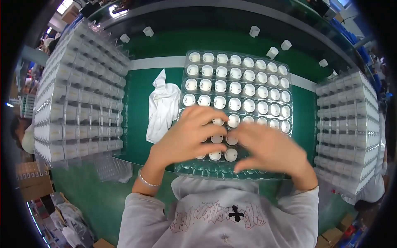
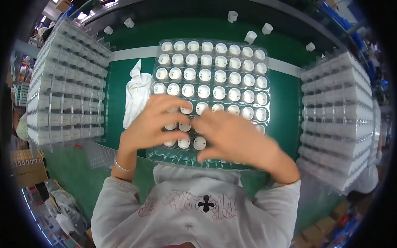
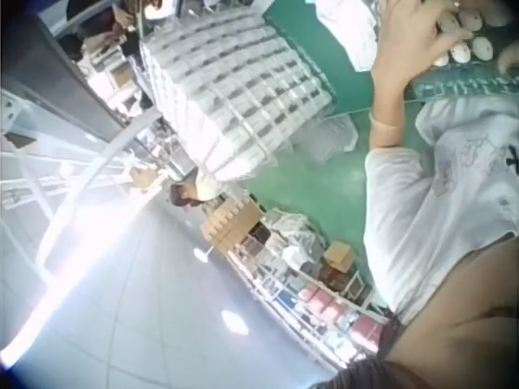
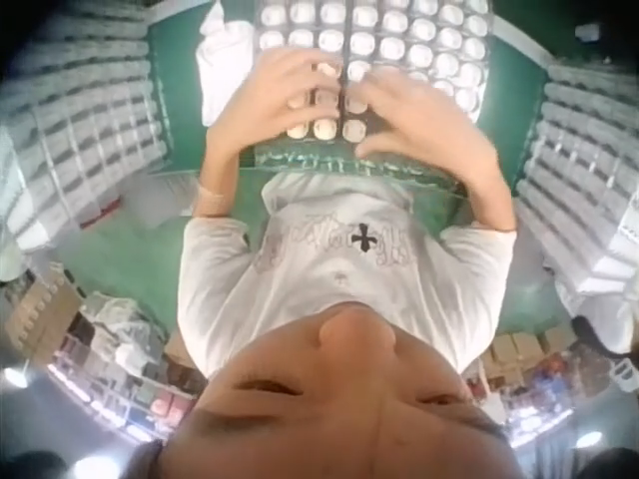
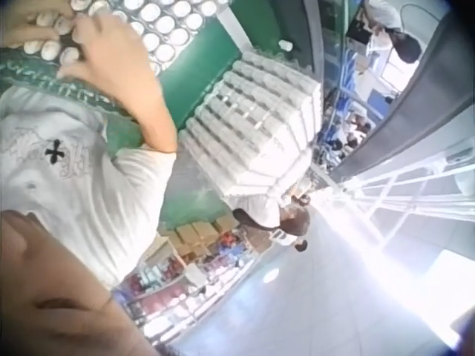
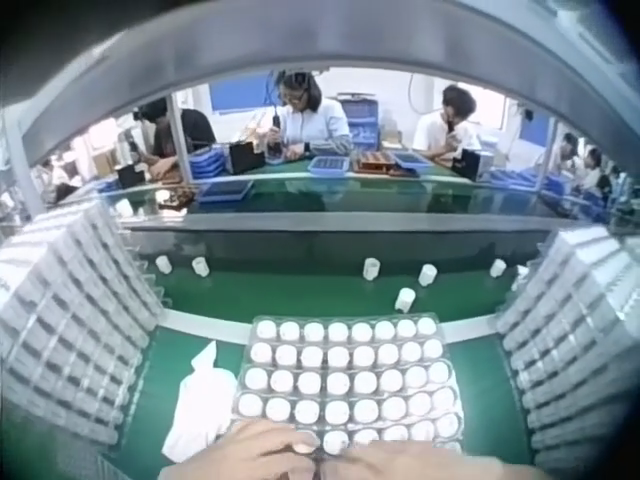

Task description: The person places small white electronic components into a blister tray by hand on an assembly line.

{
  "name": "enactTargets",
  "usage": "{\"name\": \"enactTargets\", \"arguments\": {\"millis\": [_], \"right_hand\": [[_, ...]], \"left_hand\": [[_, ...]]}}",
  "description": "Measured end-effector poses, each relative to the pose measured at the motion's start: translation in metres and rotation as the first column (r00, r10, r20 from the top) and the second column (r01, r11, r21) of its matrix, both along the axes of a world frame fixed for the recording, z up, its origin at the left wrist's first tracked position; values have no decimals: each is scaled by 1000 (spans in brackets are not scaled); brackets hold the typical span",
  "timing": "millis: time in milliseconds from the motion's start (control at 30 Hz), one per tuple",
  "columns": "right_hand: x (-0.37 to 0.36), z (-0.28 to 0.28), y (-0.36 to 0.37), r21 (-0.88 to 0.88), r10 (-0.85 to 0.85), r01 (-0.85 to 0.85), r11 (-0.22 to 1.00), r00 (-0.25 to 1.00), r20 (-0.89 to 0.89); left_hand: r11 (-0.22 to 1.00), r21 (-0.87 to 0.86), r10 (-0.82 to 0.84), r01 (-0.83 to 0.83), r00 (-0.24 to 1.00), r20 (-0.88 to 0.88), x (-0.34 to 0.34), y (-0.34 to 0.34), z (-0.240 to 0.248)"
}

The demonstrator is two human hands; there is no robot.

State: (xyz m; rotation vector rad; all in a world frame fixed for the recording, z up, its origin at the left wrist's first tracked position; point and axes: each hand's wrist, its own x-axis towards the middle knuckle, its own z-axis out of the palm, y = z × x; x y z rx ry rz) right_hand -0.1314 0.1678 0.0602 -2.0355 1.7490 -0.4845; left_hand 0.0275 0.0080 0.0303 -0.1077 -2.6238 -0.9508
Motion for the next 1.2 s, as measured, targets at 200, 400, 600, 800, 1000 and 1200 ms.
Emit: {"name": "enactTargets", "arguments": {"millis": [200,400,600,800,1000,1200], "right_hand": [[-188,-44,-67,-532,-723,558,637,672,-159],[-244,-75,-134,-86,-666,661,745,743,-68],[-244,-89,-177,-274,-530,470,839,820,-216],[-127,-31,-142,-73,-243,356,932,759,604],[-32,-25,-69,288,-264,-76,955,236,935],[-53,-36,-69,-114,9,256,960,375,927]], "left_hand": [[957,257,180,-136,971,-157,-41,-15,-20],[949,284,176,-134,976,-129,-40,-13,-31],[865,474,251,-162,959,-130,-38,-16,-33],[847,428,445,-315,860,-248,-35,-18,-36],[859,509,227,-48,928,-296,-27,-19,-44],[677,735,398,-50,864,-308,-31,-21,-39]]}}
